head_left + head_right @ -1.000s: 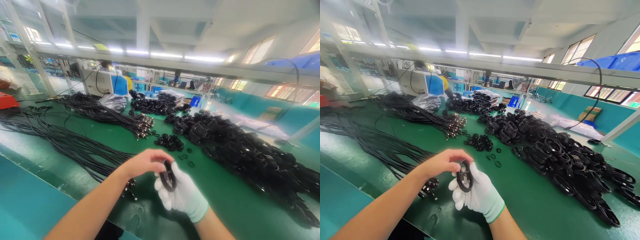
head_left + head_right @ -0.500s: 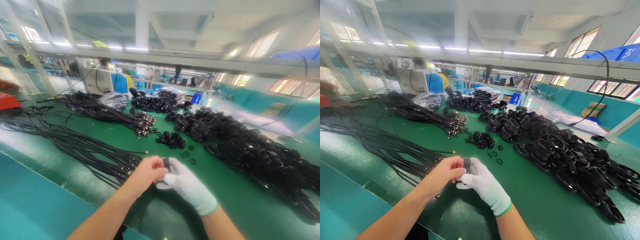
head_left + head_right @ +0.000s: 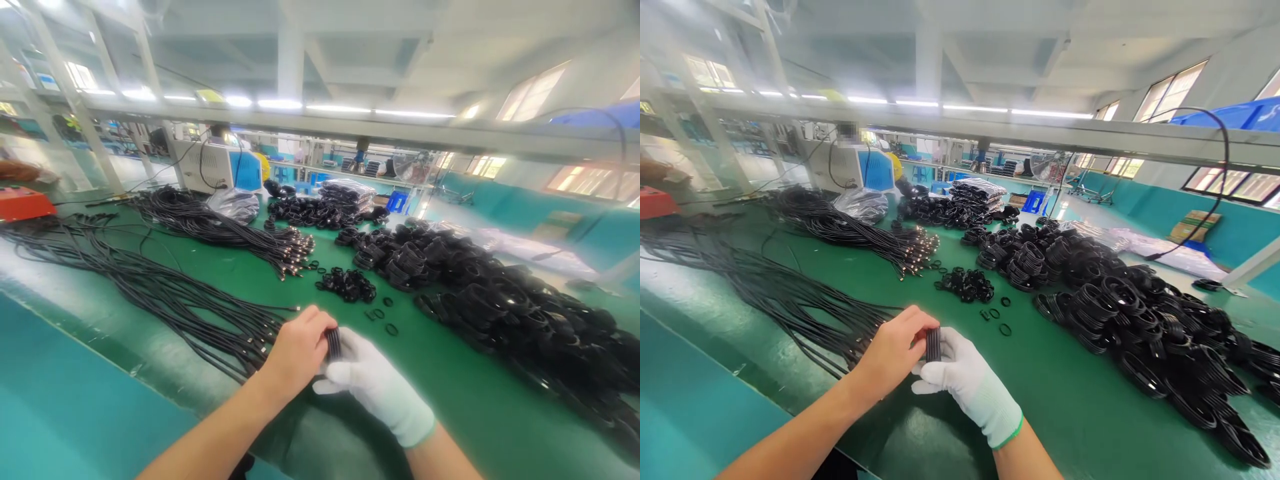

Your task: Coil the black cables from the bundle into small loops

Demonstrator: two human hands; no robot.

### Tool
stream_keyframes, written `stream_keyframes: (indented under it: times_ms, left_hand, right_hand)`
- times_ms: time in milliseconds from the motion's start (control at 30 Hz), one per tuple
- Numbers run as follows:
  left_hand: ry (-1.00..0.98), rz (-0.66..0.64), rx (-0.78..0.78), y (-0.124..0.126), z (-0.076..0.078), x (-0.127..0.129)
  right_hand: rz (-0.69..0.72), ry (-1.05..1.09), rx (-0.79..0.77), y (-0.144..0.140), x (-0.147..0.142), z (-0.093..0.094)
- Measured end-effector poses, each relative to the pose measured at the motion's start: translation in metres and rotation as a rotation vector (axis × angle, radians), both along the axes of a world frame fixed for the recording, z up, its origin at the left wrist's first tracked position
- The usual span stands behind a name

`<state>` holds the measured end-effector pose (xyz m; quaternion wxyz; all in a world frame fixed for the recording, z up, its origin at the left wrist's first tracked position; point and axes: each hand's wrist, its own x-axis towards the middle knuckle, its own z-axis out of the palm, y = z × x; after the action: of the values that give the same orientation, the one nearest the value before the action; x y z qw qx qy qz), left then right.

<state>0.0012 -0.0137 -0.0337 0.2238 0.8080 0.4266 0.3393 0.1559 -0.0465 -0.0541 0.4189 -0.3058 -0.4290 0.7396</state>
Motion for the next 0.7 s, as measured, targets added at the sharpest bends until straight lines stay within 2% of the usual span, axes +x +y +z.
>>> stream_keyframes:
  times_ms: [100,167,300,400,500,600,700]
  left_hand:
    - [-0.109,0.038,0.043,0.005,-0.014,0.003]
    - [-0.158,0.068,0.026,0.009,-0.017,0.005]
    - [-0.128,0.015,-0.121,0.019,0.000,0.003]
    - [-0.220,-0.027,-0.278,0.027,0.014,-0.004]
    - [-0.278,-0.062,-0.389,0.034,0.015,-0.009]
    - [-0.312,-0.162,-0.465,0.036,0.004,-0.010]
    - [-0.258,-0.144,-0.451,0.038,-0.007,-0.012]
  right_hand:
    - [0.039,0.063,-0.024,-0.001,-0.003,-0.003]
    - [0.061,0.117,-0.050,0.001,-0.003,-0.008]
    - [0.089,0.306,-0.105,0.005,0.005,-0.015]
    - [0.114,0.461,-0.178,0.008,0.013,-0.013]
    - [0.162,0.497,-0.221,0.010,0.016,-0.008]
    - [0.115,0.389,-0.172,0.010,0.013,-0.005]
    - [-0.086,-0.107,-0.014,0.012,0.019,-0.001]
